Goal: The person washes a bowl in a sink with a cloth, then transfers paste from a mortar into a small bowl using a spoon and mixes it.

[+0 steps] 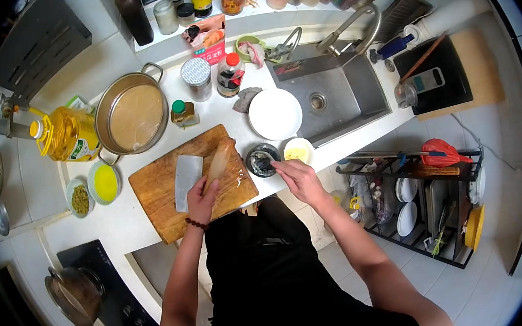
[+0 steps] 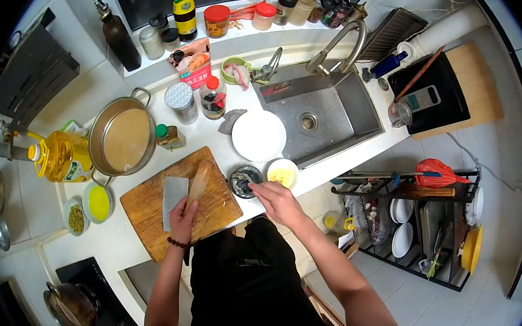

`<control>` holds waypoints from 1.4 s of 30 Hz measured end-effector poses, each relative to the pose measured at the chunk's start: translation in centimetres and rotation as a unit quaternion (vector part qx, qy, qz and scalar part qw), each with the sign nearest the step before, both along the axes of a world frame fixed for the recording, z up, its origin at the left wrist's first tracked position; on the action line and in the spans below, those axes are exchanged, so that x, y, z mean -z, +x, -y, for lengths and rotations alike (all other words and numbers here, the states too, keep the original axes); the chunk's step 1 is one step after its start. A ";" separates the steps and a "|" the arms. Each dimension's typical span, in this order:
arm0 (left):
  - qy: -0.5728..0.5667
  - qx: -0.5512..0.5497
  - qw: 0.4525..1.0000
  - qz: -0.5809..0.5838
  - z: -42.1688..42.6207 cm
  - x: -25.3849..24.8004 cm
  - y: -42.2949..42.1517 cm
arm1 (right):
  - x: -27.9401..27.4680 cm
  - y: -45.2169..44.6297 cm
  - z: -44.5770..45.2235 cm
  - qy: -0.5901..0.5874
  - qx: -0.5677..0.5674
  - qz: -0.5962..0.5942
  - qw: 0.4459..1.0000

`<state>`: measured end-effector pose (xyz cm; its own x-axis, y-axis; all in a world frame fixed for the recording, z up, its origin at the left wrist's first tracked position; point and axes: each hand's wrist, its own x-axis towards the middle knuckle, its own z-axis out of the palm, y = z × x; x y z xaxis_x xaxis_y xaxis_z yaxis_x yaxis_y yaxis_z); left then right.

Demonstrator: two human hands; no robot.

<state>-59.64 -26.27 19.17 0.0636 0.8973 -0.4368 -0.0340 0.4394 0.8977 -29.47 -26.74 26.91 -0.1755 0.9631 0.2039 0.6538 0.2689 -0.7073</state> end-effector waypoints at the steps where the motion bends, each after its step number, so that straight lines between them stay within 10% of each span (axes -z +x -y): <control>1: -0.001 0.000 1.000 0.000 0.1 0.1 -0.1 | 0.0 0.2 0.1 0.005 -0.027 0.009 1.000; 24: 0.016 0.009 1.000 -0.002 0.5 0.5 0.6 | 2.5 2.9 -0.5 -0.040 -0.191 0.235 0.952; 42: -0.023 -0.003 1.000 0.022 1.3 0.2 0.5 | 1.9 0.7 -1.1 -0.054 -0.116 0.250 0.960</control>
<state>-59.18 -27.59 18.94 0.0772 0.8773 -0.4738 -0.0752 0.4790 0.8746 -28.75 -25.67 25.02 -0.4383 0.8967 -0.0616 0.8500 0.3912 -0.3528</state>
